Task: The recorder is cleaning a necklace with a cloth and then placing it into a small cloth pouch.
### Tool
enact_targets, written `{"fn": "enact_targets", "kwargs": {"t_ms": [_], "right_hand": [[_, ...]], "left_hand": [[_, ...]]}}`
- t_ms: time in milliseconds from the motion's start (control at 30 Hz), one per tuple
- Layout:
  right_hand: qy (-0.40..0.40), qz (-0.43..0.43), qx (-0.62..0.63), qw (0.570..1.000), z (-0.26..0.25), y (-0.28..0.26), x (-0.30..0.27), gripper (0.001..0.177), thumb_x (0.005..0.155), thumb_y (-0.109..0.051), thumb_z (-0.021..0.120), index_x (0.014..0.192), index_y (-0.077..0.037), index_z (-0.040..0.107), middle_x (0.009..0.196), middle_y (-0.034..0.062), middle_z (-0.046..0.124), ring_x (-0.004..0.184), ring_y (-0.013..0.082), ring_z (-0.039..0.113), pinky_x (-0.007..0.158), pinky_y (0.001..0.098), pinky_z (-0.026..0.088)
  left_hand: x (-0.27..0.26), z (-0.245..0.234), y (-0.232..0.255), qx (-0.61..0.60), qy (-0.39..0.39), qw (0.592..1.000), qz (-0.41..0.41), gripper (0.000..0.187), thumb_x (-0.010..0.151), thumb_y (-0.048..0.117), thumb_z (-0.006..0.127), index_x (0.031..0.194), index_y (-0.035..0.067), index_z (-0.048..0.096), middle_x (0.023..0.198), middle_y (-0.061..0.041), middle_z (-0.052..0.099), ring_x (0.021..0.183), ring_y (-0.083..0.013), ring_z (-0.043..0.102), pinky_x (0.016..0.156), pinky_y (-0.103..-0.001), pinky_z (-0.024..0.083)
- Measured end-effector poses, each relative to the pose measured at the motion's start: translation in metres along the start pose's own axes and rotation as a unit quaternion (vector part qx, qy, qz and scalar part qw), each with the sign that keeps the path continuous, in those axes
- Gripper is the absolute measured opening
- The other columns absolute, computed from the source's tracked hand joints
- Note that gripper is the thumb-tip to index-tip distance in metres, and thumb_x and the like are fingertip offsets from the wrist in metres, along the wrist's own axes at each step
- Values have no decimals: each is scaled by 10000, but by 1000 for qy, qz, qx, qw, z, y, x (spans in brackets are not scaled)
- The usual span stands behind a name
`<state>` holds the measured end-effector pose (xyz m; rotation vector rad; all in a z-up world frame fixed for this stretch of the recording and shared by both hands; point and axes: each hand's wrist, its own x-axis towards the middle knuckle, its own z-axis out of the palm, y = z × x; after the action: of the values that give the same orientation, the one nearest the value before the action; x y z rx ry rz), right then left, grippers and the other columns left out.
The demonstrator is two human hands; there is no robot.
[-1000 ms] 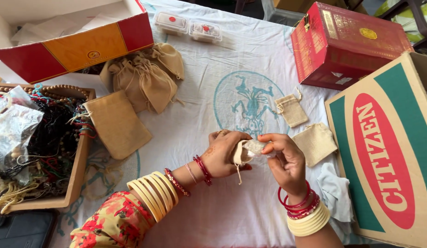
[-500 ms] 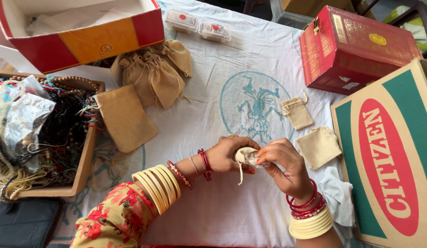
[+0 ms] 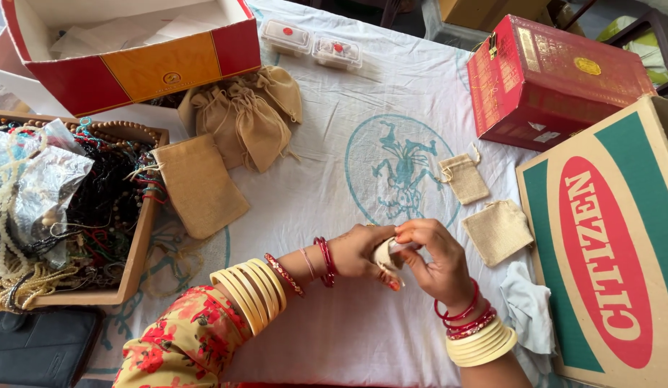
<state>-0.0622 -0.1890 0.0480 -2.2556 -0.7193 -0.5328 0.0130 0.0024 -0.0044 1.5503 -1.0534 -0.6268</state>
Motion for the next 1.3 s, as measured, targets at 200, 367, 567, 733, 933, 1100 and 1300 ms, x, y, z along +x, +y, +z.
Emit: {"fn": "enact_targets", "kwargs": {"t_ms": [200,367,567,733,933,1100,1300], "right_hand": [[39,-60,7,997,-5,-20,17,311,828,-141,759,1097,-50,633,1097,70,684,1113,271,654,982,375,539],[53,-5,74,996,1,3,-9,204,909,-52,749,1076,-49,632,1133,86,704,1081,244,681,935,343,556],[87,-32,30,995,1,-16,3,163,918,-48,763,1011,-99,638,1065,12,713,1067,218,681,947,332,561],[15,-81,-104,991,-5,-23,16,296,743,-184,792,994,-98,661,959,-4,724,1099,252,575,975,434,390],[62,-50,-198,977,0,7,-6,260,847,-268,844,1036,-161,700,972,-67,723,1042,185,524,974,379,345],[65,57,-136,987,-4,2,3,288,864,-359,823,1010,-131,726,1123,-40,736,1113,200,528,1063,377,355],[-17,5,-154,988,2,-6,11,312,912,-424,676,935,-124,759,1461,172,553,1432,379,328,1201,495,225]], "left_hand": [[6,3,-37,-188,8,981,37,600,822,158,892,1316,32,575,1088,-33,671,1017,-119,647,886,-299,574],[6,0,-27,-327,-37,944,19,728,840,164,861,1451,36,486,1155,-11,671,1076,-96,640,943,-282,558],[6,1,-36,-298,-46,953,31,749,851,156,849,1477,5,466,1189,-46,658,1112,-128,630,965,-322,546],[2,-11,-16,-508,-65,859,-2,819,889,276,845,1522,-8,410,1252,-125,688,1177,-201,658,1038,-345,540],[5,-11,-12,-300,-20,952,48,951,786,266,867,1547,64,334,1322,-63,624,1196,-166,617,1017,-338,540],[9,0,-35,-251,53,967,-2,611,883,155,791,1432,22,558,1241,-70,717,1154,-136,680,1016,-319,575],[10,4,-47,-197,60,977,49,518,913,130,780,1383,1,604,1243,-69,698,1140,-141,664,986,-329,564]]}}
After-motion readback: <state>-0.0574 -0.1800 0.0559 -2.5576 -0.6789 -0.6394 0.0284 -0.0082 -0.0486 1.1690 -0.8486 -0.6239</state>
